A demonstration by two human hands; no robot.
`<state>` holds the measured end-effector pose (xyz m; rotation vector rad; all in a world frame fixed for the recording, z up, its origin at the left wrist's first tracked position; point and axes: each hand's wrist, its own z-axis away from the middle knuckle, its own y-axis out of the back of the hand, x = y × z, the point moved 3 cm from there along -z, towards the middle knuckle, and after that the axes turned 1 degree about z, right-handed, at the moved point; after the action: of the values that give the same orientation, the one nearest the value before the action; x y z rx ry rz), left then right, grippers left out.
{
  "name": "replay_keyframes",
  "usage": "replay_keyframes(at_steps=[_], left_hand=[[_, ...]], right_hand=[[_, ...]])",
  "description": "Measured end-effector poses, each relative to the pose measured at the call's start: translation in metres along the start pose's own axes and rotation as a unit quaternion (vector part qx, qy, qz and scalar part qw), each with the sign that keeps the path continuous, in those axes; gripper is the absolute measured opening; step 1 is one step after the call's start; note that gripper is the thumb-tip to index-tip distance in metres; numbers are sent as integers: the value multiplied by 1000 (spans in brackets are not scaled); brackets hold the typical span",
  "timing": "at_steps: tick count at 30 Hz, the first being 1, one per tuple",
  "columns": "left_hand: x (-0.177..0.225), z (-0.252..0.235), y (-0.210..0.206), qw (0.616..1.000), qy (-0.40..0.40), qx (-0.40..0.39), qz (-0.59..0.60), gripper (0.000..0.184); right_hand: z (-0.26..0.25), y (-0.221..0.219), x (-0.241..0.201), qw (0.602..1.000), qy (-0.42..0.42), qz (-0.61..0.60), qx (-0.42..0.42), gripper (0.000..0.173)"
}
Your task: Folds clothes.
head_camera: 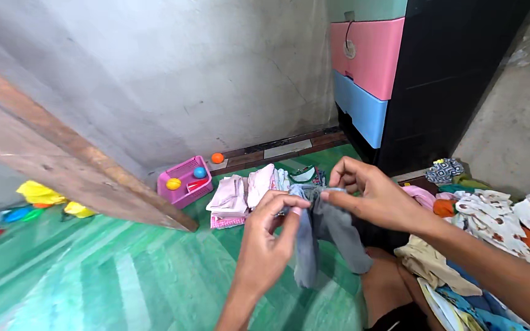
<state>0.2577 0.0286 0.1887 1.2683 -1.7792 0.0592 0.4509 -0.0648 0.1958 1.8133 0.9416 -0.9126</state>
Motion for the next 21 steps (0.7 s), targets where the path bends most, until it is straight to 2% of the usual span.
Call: replay_keyframes(at_steps=[3,4,8,10,12,14,18,21], left_hand=[[13,7,-10,998,-27,4,-60,43],[14,7,-9,995,-38,19,-88,44],[6,6,3,996,-58,26,-57,17],[-2,6,14,998,-61,18,-8,10],[-9,6,26,997,-62,8,46,10],[-14,6,34,994,-73,3,79,11],[-15,7,37,989,-90,-14,117,14],[-13,7,35,987,-98,-32,121,14]], right_hand=[[9,-19,-14,996,60,-57,-26,18],[13,-21,-17,994,85,-58,-31,20],[25,-20,-15,982,175,-75,-2,27],[31,-13,0,980,164,-107,48,23],[39,-9,26,980,95,-152,81,19],[53,-21,62,976,-3,-202,78,24],[88,-85,128,943,-204,-262,-25,47],[103,-139,153,901,-292,-309,-87,63]])
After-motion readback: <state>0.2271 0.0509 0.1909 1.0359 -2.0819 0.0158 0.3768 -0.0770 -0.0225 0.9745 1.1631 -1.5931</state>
